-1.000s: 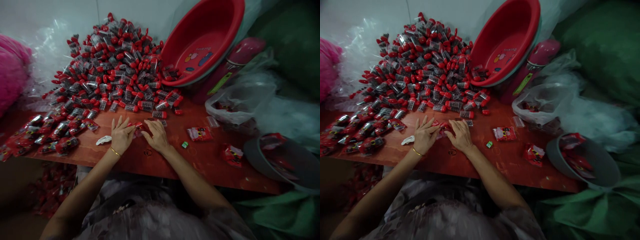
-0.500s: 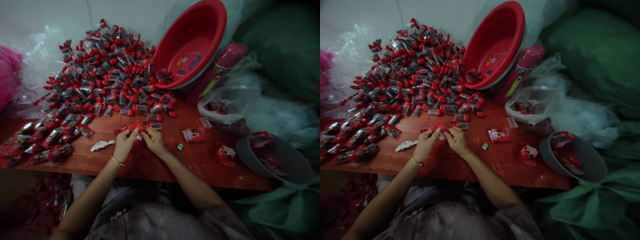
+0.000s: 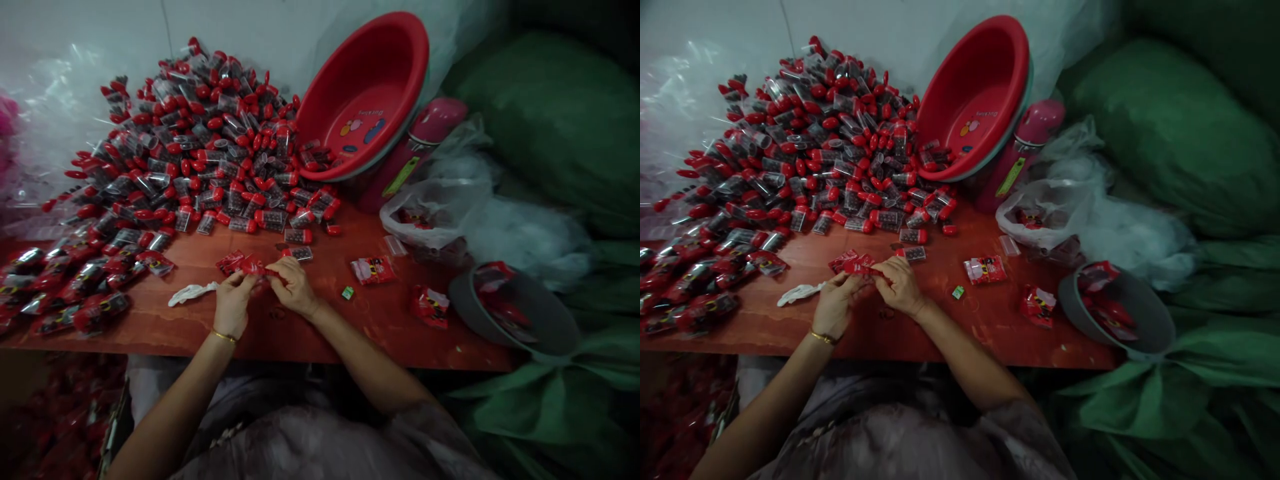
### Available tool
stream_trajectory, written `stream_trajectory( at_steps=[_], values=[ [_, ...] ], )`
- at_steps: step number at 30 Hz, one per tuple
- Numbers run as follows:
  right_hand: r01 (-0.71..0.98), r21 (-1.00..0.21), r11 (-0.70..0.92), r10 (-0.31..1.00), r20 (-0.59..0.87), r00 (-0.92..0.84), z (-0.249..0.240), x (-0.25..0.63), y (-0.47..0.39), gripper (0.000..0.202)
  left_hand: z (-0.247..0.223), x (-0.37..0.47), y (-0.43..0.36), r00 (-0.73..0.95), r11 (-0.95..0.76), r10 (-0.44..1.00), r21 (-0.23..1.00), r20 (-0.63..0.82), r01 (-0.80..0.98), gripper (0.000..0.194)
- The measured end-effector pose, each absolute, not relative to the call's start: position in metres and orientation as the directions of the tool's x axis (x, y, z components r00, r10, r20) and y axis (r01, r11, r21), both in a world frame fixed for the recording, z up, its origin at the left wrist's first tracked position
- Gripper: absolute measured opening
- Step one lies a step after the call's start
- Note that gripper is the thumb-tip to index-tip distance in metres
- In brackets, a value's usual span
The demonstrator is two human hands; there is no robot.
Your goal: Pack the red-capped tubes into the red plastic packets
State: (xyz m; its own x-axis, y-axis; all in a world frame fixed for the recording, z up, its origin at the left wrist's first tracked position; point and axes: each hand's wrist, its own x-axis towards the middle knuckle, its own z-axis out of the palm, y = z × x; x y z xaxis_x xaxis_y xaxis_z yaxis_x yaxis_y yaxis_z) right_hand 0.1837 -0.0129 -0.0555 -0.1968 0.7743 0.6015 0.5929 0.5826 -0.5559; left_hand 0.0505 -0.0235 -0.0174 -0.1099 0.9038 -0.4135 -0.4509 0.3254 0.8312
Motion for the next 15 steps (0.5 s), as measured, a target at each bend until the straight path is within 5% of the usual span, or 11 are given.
stream_trajectory(
  at_steps=[4,10,15],
  values=[
    [0.753,-0.458,0.472,0.828,0.523,-0.201,-0.043,0.216,-0.008,0.025,-0.015,0.038,-0.021,-0.128,0.339,0.885,0.808,-0.448,-0.483,0.042],
    [0.918,-0.289,0.271,0.943,0.271,-0.192,-0.045,0.25,0.002,0.044,-0.01,0.027,-0.025,-0.034,0.441,0.849,0.743,-0.527,-0.503,0.046],
    [0.895,-0.336,0.295,0.949,0.209,-0.234,-0.051,0.244,0.004,0.027,-0.009,0.024,-0.026,-0.012,0.448,0.852,0.739,-0.524,-0.503,0.047]
  ],
)
